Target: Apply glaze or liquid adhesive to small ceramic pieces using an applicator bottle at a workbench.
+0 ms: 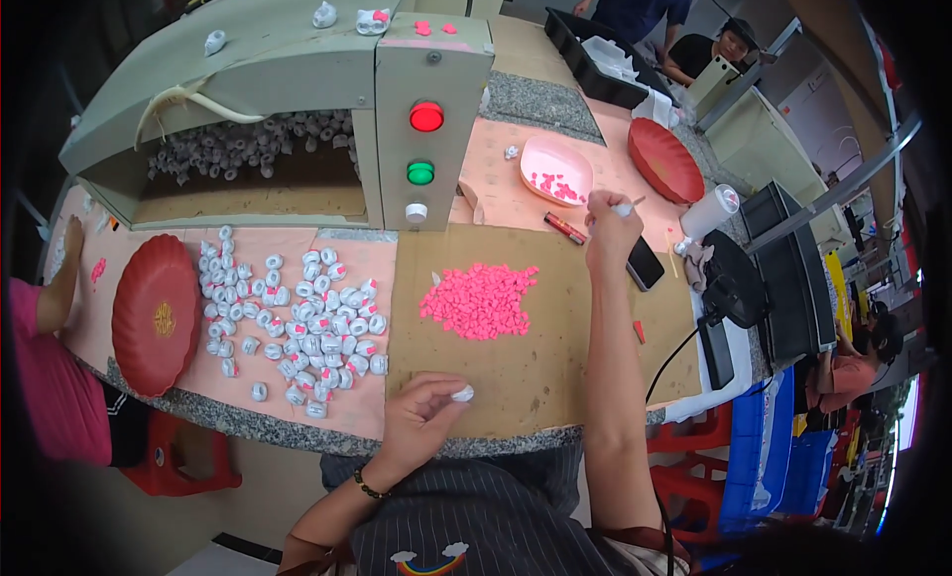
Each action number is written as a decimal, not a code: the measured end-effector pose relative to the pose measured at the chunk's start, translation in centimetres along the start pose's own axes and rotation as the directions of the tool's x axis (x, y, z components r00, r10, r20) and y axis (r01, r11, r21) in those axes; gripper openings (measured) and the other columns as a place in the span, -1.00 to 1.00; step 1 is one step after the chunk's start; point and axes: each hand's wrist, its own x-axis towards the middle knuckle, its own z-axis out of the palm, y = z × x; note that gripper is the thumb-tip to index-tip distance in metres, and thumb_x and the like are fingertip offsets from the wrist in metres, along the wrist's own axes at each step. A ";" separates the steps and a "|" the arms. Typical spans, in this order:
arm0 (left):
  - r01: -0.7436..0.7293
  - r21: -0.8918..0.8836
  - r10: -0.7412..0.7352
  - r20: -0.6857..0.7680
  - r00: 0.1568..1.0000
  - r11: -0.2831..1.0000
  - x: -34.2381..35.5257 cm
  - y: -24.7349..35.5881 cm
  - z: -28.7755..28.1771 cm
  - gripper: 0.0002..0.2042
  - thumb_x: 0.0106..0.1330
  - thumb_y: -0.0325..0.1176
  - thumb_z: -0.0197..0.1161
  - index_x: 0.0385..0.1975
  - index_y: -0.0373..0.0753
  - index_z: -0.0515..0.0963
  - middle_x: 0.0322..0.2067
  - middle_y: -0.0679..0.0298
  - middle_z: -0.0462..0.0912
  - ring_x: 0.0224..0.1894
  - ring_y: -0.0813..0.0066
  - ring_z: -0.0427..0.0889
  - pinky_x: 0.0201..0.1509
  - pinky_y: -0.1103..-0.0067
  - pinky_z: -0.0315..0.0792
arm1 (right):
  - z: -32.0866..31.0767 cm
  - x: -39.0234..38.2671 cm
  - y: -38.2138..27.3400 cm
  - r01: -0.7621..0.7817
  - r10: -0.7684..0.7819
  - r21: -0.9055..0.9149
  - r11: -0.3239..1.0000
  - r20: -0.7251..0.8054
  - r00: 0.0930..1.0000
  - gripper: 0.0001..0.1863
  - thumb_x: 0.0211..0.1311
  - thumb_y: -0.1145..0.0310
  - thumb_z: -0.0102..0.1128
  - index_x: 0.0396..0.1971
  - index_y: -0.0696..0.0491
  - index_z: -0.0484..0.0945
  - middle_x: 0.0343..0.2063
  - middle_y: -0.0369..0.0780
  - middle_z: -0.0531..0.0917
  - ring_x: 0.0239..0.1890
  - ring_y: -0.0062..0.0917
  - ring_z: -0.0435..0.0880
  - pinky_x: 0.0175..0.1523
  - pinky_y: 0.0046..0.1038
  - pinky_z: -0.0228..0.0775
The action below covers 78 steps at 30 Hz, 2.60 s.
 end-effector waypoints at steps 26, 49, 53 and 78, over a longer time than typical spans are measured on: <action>0.007 -0.037 -0.006 0.041 0.999 0.999 -0.2 -0.2 -0.6 -0.72 0.16 -0.75 0.12 -0.11 -0.50 0.46 -0.05 0.14 0.42 -0.04 0.44 0.53 0.04 0.61 0.45 | -6.4 -14.4 -0.9 0.413 0.144 -0.773 0.482 0.535 0.833 -0.91 -0.06 0.56 0.21 -0.49 0.23 0.56 -0.60 -0.05 0.58 -0.52 -0.25 0.59 -0.37 -0.38 0.40; 0.031 -0.085 -0.029 0.021 0.999 0.996 -0.2 -0.3 -0.6 -0.73 0.20 -0.71 0.11 -0.08 -0.47 0.44 -0.10 0.15 0.49 -0.09 0.44 0.57 0.03 0.57 0.47 | -8.7 -18.2 -1.8 0.366 0.030 -0.660 0.656 0.508 0.861 -0.92 -0.04 0.64 0.19 -0.48 0.20 0.57 -0.57 -0.17 0.54 -0.48 -0.36 0.54 -0.36 -0.48 0.34; 0.026 -0.067 -0.024 0.029 0.999 0.997 -0.1 -0.1 -0.5 -0.73 0.20 -0.71 0.11 -0.08 -0.48 0.45 -0.09 0.15 0.48 -0.08 0.43 0.56 0.04 0.57 0.47 | -9.2 -16.9 -1.2 0.549 -0.127 -0.549 0.630 0.624 0.771 -0.90 -0.07 0.65 0.21 -0.49 0.17 0.58 -0.56 -0.18 0.52 -0.46 -0.39 0.52 -0.36 -0.48 0.32; 0.044 -0.054 -0.045 -0.003 0.999 0.998 -0.1 -0.1 -0.3 -0.77 0.21 -0.68 0.12 -0.12 -0.47 0.46 -0.12 0.14 0.51 -0.13 0.43 0.60 -0.03 0.58 0.50 | -7.0 -18.5 -1.2 0.783 -0.176 -0.445 0.435 0.811 0.558 -0.82 -0.17 0.66 0.25 -0.54 0.17 0.42 -0.50 -0.15 0.46 -0.40 -0.25 0.46 -0.33 -0.33 0.31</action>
